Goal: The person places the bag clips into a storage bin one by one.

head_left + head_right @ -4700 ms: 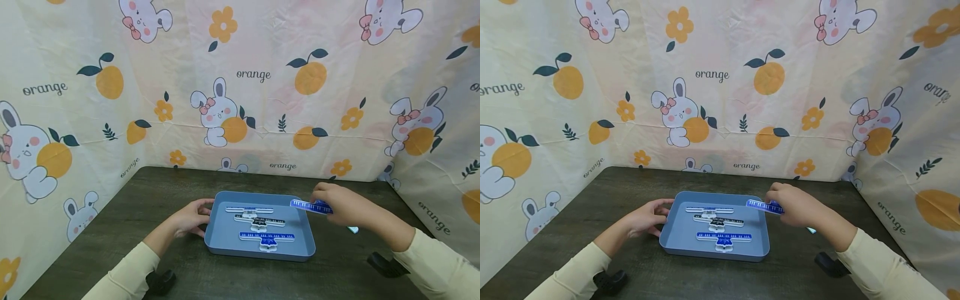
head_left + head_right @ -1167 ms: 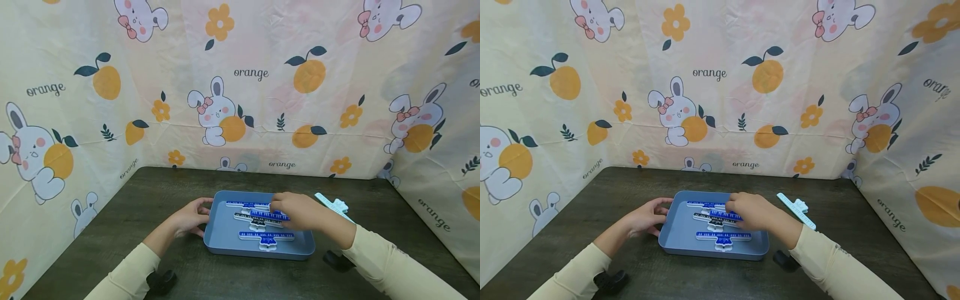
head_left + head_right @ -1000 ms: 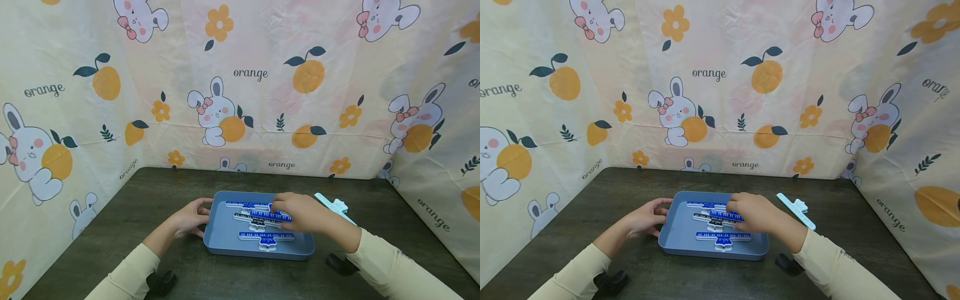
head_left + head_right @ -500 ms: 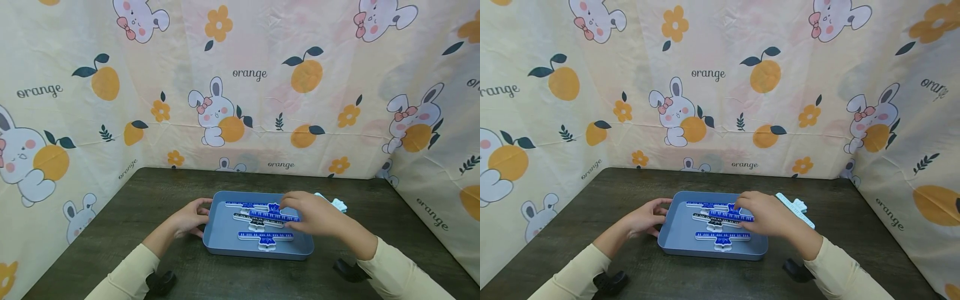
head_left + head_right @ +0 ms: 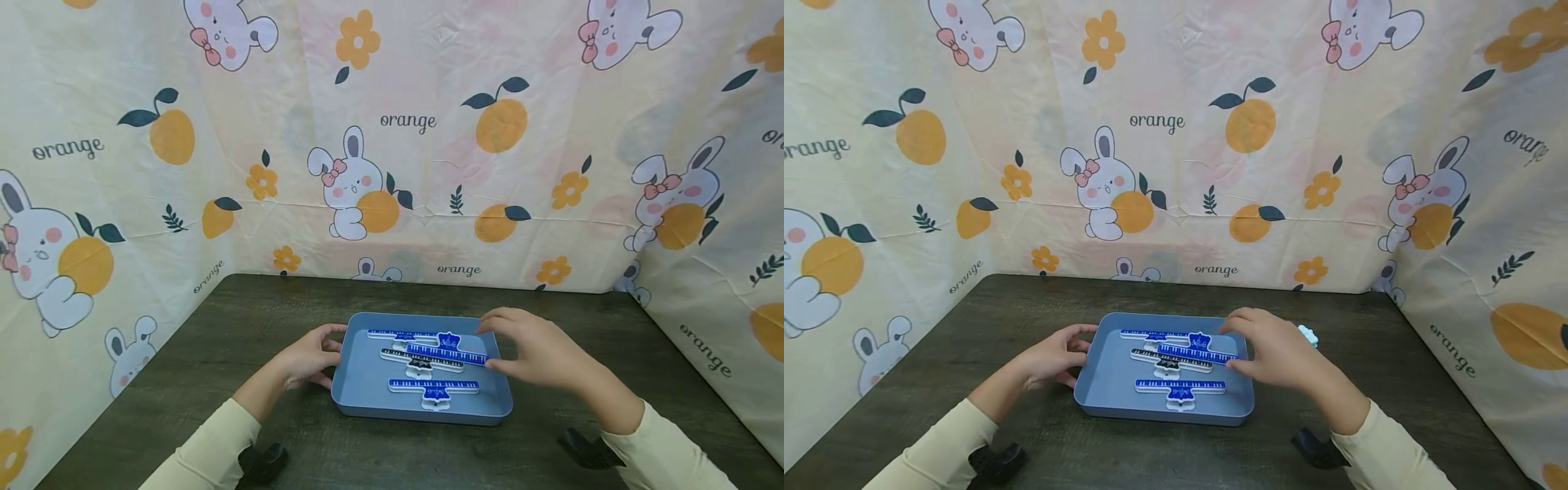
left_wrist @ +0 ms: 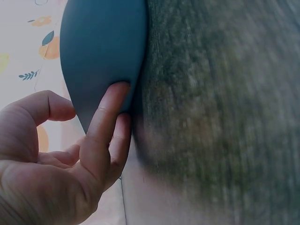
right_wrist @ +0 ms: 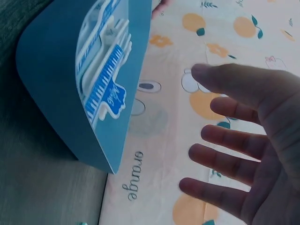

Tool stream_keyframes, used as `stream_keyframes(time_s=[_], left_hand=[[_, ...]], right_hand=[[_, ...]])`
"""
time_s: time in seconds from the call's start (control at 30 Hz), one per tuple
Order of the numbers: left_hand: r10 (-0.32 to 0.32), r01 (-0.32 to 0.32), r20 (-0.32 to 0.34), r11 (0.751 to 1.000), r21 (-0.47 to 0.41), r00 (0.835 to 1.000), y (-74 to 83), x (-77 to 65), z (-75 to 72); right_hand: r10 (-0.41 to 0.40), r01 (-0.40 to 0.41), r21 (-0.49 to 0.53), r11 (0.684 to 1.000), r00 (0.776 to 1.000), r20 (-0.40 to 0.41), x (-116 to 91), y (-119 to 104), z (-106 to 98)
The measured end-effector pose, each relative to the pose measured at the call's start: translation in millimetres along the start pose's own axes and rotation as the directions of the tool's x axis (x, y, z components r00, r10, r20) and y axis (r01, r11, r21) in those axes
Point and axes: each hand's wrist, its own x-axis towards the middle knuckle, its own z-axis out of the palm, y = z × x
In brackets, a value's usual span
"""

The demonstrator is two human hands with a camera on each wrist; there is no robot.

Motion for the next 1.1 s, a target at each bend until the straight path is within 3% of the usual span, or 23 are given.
stream_keyframes(time_s=[0.27,1.1], left_hand=[[-0.003,0.003,-0.004,1.0,-0.004,1.0,-0.4,0.3,0.0],[-0.014,0.014,0.004,0.999,-0.038,1.0,-0.4,1.2,-2.2]], right_hand=[[0.089,-0.09,0.031,0.995,0.996,0.02,-11,11,-3],[0.2,-0.2,0.066,0.978,0.98,0.012,-34,45,-4]])
